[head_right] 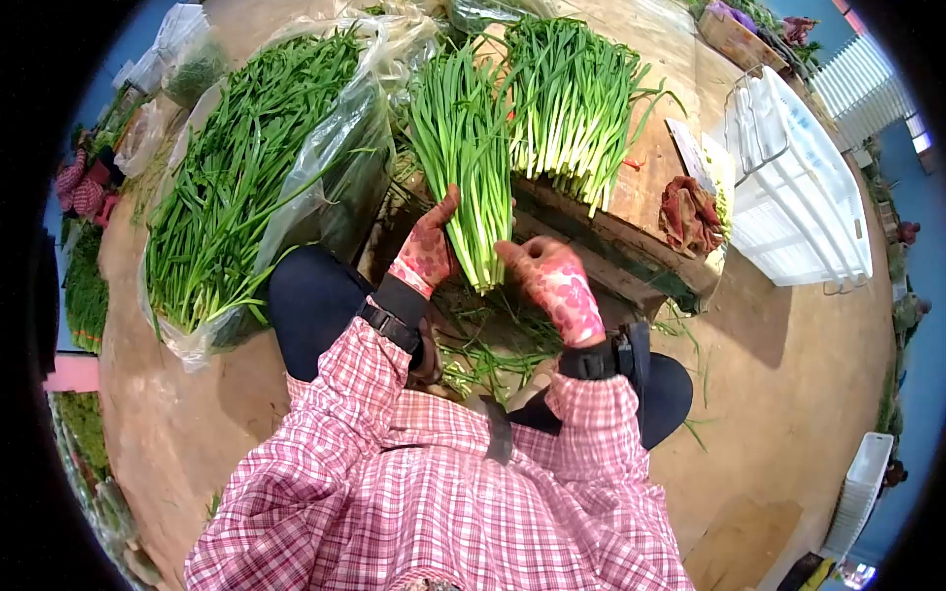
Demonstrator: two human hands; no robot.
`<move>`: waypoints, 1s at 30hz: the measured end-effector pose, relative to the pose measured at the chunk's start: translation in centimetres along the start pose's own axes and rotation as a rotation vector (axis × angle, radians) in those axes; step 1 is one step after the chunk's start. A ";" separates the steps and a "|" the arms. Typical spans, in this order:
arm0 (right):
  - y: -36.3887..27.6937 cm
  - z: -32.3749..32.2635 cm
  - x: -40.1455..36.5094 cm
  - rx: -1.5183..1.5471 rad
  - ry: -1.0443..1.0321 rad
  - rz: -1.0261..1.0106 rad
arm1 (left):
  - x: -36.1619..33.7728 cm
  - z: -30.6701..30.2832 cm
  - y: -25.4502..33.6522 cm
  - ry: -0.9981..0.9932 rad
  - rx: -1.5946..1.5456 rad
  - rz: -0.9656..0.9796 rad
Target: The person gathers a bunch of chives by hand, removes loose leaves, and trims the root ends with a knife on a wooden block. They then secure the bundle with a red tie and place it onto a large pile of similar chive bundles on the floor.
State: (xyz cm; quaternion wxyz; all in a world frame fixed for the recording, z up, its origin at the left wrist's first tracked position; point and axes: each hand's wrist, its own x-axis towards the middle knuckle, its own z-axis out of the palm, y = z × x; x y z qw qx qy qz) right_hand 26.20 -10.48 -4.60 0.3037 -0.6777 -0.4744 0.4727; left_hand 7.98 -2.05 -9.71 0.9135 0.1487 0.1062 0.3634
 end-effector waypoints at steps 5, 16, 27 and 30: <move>-6.2 3.2 -0.7 -0.304 0.404 -0.312 | 0.2 -1.7 0.2 -0.160 -0.261 -0.186; -1.8 3.4 -0.5 0.818 0.096 -0.285 | -0.1 -0.5 -1.4 0.154 0.255 0.034; 2.0 -1.5 -0.6 -0.088 0.243 -0.301 | -0.4 -0.8 -0.5 -0.038 -0.005 0.023; -1.6 0.2 1.8 0.220 0.281 -0.175 | -0.5 -1.1 -0.8 -0.091 -0.106 0.021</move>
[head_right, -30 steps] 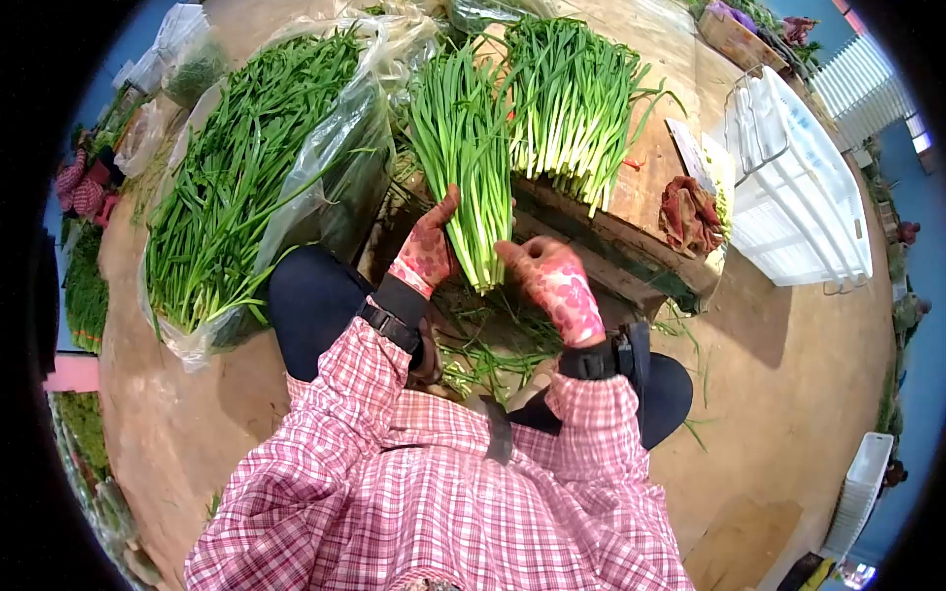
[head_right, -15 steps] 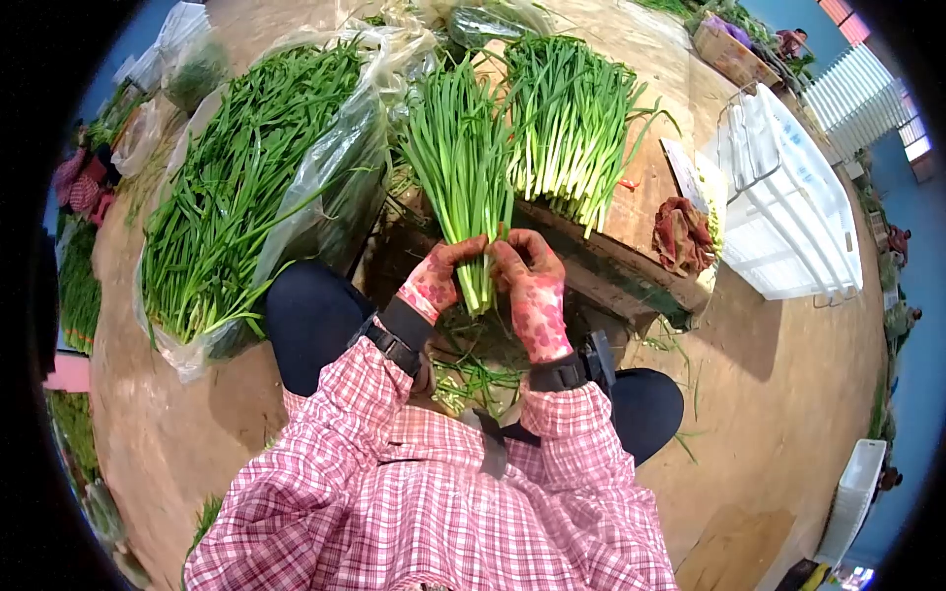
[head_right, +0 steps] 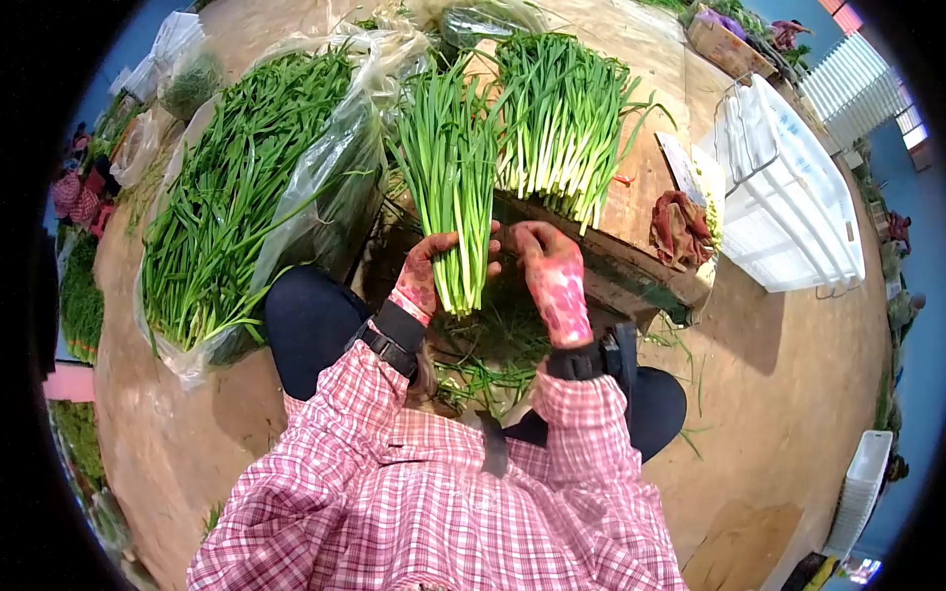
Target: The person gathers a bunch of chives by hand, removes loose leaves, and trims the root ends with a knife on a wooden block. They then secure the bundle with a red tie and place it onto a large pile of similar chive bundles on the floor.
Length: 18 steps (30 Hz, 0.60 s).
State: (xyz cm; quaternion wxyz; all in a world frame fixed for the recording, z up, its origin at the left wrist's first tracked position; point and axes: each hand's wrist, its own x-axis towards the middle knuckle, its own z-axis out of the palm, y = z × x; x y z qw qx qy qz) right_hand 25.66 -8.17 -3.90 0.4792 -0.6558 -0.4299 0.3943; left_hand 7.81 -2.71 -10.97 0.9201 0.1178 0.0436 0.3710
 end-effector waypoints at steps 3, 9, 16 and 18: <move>-1.3 1.8 1.8 -0.002 0.033 0.056 | -0.8 1.0 -0.3 0.098 0.124 0.051; 1.2 2.8 3.3 0.395 -0.049 0.175 | -1.1 -0.5 -0.1 0.231 0.253 -0.063; 1.6 2.1 2.5 0.451 -0.096 0.222 | -0.7 -0.1 -0.8 0.354 0.123 -0.012; 1.3 1.6 2.6 0.375 -0.061 0.217 | -0.6 0.0 -0.6 0.291 0.076 -0.024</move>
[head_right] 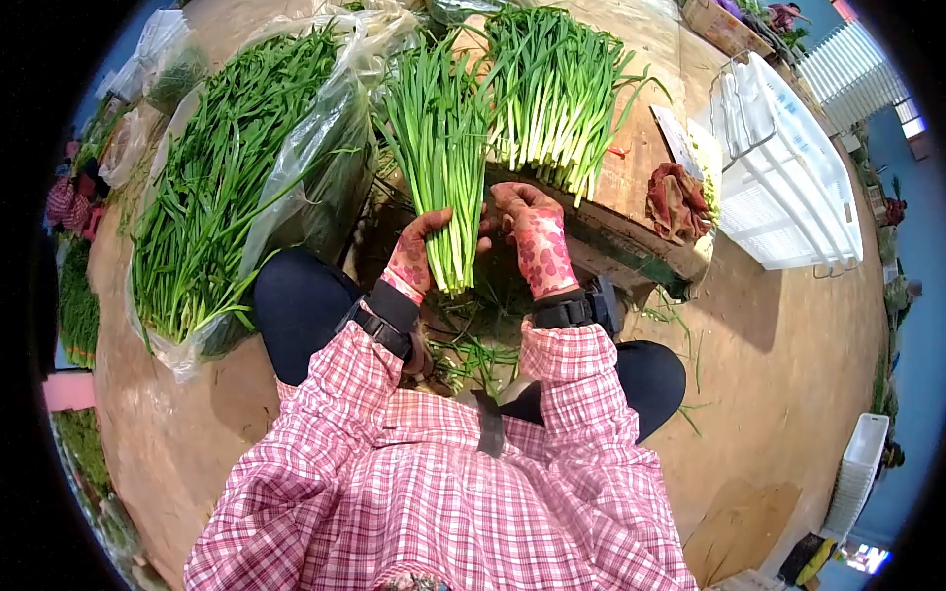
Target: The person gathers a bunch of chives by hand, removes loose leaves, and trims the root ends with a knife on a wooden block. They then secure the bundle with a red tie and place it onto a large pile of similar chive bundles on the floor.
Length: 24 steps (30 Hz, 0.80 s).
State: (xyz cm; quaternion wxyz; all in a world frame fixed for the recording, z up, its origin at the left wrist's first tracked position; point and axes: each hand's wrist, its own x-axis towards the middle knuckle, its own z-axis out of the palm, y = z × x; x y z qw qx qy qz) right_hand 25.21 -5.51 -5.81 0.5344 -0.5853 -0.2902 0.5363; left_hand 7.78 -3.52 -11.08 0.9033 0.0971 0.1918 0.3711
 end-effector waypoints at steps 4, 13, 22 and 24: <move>0.3 0.6 -0.6 -0.056 -0.143 -0.008 | -0.3 -0.2 0.0 -0.030 -0.028 -0.009; 1.9 -0.5 -3.0 0.610 -0.055 0.017 | -0.5 2.5 -0.3 -0.141 -0.120 0.040; -0.9 -1.6 -3.4 0.222 0.002 -0.047 | -0.6 1.7 -0.8 0.133 0.434 0.113; -1.9 3.0 -2.7 -0.490 0.112 -0.175 | -0.8 0.8 -1.7 0.118 0.536 0.242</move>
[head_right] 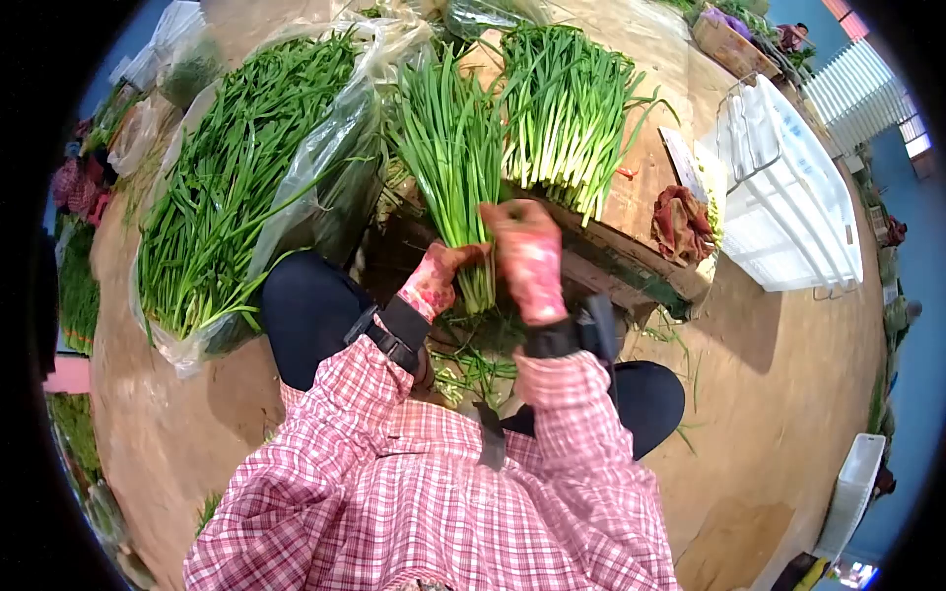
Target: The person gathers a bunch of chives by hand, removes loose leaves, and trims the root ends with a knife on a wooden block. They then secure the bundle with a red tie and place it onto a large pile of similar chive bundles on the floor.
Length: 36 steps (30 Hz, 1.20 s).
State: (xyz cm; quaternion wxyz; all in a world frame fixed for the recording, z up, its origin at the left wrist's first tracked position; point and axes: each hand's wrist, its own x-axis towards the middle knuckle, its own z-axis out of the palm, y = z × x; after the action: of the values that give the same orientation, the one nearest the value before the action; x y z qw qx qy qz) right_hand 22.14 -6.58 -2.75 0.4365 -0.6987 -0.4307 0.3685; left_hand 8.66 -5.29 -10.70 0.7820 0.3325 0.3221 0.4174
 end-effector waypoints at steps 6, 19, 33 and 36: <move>1.9 1.7 1.0 0.156 0.051 -0.079 | -0.2 -1.2 0.3 -0.083 -0.350 -0.172; 8.8 -9.2 -1.9 0.274 -0.241 0.279 | -0.1 -0.7 1.6 0.016 -0.049 -0.056; 3.0 2.1 0.0 0.068 0.019 -0.127 | 0.6 -3.4 -1.4 -0.035 -0.434 -0.205; 2.3 2.0 -0.1 -0.019 0.010 -0.082 | 1.3 -4.2 -2.4 -0.056 -0.364 -0.189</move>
State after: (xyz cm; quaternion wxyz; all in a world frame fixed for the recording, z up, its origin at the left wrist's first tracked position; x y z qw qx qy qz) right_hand 20.92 -6.63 -5.55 0.4467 -0.6865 -0.4600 0.3428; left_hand 7.08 -4.13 -15.32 0.8735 0.1654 0.2491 0.3841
